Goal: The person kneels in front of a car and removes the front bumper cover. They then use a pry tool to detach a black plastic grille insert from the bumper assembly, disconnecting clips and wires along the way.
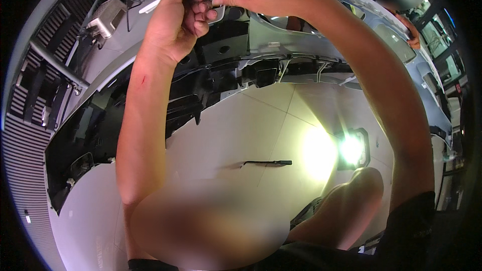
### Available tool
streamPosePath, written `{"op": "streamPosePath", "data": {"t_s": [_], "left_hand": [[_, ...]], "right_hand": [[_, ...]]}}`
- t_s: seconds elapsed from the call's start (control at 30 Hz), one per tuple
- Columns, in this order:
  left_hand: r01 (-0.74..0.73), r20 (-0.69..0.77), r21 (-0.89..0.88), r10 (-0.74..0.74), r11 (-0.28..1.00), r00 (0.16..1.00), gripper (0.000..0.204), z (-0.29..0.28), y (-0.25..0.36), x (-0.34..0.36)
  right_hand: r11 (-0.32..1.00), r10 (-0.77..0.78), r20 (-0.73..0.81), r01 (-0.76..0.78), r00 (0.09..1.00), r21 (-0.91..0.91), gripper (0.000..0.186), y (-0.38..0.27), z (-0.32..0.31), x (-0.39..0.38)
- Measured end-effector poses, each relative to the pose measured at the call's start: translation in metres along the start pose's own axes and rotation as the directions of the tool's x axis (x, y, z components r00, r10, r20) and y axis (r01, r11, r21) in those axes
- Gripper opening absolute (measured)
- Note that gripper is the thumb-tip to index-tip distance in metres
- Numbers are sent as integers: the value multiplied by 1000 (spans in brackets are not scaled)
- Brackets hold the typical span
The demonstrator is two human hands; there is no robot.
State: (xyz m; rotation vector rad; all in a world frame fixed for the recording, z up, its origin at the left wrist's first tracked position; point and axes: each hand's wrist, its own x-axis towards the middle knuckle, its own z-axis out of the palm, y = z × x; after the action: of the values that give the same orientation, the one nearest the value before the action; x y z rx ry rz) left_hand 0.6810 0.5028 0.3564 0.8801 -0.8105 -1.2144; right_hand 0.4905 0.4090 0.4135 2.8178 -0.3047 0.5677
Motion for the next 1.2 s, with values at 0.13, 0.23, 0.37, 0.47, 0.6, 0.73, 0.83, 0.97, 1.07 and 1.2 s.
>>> {"op": "streamPosePath", "data": {"t_s": [0.13,0.23,0.37,0.47,0.6,0.73,0.83,0.97,1.07,1.2], "left_hand": [[58,74,-158,-47,986,996,29,2,3,-3],[139,216,-277,-79,951,973,30,-2,3,3],[282,400,-375,-120,883,909,28,-9,9,10],[389,450,-362,-206,847,869,24,-11,19,11],[405,445,-365,-225,838,867,27,-7,18,11],[378,423,-486,-167,788,891,30,1,6,7],[425,464,-580,-148,695,874,33,9,1,5],[441,483,-660,-107,608,869,34,16,-6,3],[363,429,-681,-55,636,902,34,18,-11,3],[224,384,-457,-37,861,923,42,9,-12,-7]], "right_hand": [[989,-67,-6,65,998,-131,42,11,8,8],[997,-56,16,57,998,-42,41,16,6,11],[1000,7,42,-7,999,-23,42,10,-1,17],[1000,22,43,-21,999,-23,45,9,-7,11],[999,1,196,8,981,-48,20,8,-14,7],[997,36,227,-20,973,-73,24,7,-17,10],[999,27,131,-21,991,-49,26,9,-14,12],[999,19,140,-12,990,-53,28,16,-11,12],[994,-10,64,16,998,-106,32,12,-4,14],[996,25,77,-19,997,-83,34,9,-5,12]]}}
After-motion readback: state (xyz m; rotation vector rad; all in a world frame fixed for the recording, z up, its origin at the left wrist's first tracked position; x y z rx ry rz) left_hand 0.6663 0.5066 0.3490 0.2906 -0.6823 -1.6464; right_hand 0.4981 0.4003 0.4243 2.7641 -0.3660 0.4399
